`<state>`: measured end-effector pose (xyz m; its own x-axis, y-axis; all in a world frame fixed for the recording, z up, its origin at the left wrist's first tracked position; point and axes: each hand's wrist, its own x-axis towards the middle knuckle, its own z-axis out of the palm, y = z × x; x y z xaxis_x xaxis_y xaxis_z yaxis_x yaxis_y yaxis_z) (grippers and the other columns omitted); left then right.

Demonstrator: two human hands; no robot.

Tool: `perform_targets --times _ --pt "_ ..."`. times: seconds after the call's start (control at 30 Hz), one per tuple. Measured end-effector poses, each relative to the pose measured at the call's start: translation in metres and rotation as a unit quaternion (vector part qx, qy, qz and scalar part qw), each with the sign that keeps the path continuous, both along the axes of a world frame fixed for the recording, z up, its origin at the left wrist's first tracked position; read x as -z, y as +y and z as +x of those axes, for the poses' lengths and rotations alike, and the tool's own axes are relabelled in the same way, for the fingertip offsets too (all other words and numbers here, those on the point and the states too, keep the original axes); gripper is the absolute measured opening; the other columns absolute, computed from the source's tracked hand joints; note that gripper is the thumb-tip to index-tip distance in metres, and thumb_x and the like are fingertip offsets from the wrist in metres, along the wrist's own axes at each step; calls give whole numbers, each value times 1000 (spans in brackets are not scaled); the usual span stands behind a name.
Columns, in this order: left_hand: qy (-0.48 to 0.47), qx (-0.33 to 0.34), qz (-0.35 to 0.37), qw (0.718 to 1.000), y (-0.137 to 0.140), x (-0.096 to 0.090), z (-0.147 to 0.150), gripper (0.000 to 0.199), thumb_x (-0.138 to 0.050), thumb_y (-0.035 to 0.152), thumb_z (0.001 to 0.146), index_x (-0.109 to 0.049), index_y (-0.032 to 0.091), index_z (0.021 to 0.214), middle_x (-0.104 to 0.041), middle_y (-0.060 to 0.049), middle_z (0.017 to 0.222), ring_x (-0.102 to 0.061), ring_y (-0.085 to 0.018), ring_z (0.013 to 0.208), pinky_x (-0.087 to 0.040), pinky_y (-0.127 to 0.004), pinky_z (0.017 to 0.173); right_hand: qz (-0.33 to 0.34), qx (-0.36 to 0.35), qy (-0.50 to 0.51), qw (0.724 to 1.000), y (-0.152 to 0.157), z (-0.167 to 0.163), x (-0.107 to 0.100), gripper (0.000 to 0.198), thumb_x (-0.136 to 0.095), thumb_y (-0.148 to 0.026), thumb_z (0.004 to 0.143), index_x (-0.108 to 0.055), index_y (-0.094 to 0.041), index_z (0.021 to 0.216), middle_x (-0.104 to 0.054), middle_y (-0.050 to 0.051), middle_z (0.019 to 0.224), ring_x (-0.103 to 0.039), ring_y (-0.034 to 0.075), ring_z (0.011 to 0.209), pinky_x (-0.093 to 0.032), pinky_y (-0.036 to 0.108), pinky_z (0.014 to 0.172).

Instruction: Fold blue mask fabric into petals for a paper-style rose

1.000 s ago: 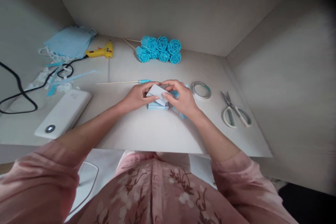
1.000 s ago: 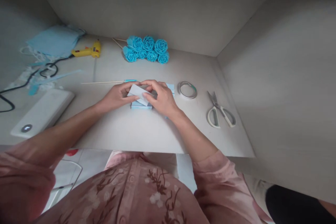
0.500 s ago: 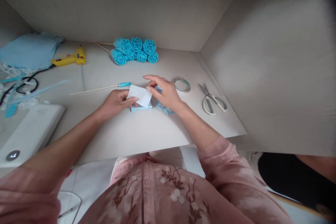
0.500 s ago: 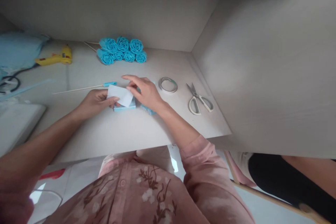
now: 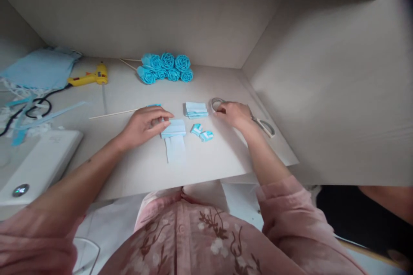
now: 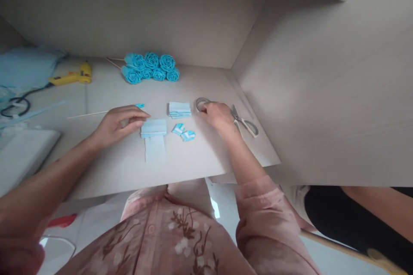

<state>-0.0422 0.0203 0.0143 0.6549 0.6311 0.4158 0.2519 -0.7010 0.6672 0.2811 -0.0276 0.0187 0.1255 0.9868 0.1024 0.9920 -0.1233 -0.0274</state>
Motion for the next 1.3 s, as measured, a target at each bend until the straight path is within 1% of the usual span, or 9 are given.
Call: perform_targets --times 0.17,0.3,0.47,0.63,0.83,0.93,1.07,1.2,1.3 --pt "-47 -18 29 998 1 -6 -1 26 -56 38 90 -74 19 96 -73 -9 100 -66 -19 93 -50 -28 82 110 -5 127 986 -7 4 -3 20 -57 -35 89 -74 -24 87 -77 4 86 -66 19 75 -43 30 68" --pt "-68 -2 6 998 -4 -17 4 26 -58 35 91 -74 18 101 -72 -11 108 -66 -19 100 -51 -29 87 61 -141 427 891 -15 -6 -30 27 -56 -45 91 -68 -21 87 -75 3 85 -66 17 82 -48 29 78" --pt "-121 0 -134 983 -8 -37 20 42 -61 42 89 -68 20 124 -62 -13 133 -63 -23 111 -55 -28 79 12 -220 571 791 -15 -27 -38 33 -65 -55 85 -68 -22 82 -70 1 75 -64 16 80 -49 32 85" --pt "-150 74 -306 937 -5 -38 36 37 -63 41 87 -72 15 112 -73 -11 111 -67 -18 90 -55 -31 81 -8 -224 608 762 0 -40 -35 40 -71 -61 77 -70 -20 81 -68 0 72 -61 14 70 -50 31 78" --pt "-106 136 -335 926 -7 -26 42 30 -61 39 91 -74 13 88 -71 -5 78 -61 -12 71 -48 -24 72 8 -236 589 773 4 -51 -33 40 -72 -57 76 -74 -18 86 -69 0 69 -61 12 66 -49 26 70" --pt "-74 147 -339 926 -9 -25 41 30 -60 40 91 -72 13 88 -72 -5 81 -62 -12 76 -48 -25 75 27 -263 510 818 -5 -59 -34 31 -65 -48 87 -75 -19 90 -74 2 80 -66 14 75 -51 28 74" --pt "-66 137 -371 916 -9 -21 39 29 -60 41 90 -71 14 95 -70 -4 83 -61 -12 71 -48 -24 69 152 -295 317 888 -22 -55 -36 22 -57 -35 94 -75 -23 102 -74 6 107 -66 20 102 -49 37 93" --pt "-149 73 -373 913 -4 -12 35 25 -62 35 87 -71 13 94 -65 -2 72 -54 -10 62 -42 -22 60 229 -195 143 943 -42 -11 -29 28 -51 -33 97 -72 -22 113 -72 9 115 -63 25 111 -46 43 100" --pt "-198 45 -375 905 0 -7 34 22 -61 32 87 -71 13 92 -59 0 63 -50 -10 58 -38 -23 57 211 -66 63 973 -62 33 -17 32 -49 -29 96 -70 -18 117 -72 12 117 -64 28 112 -47 44 99"
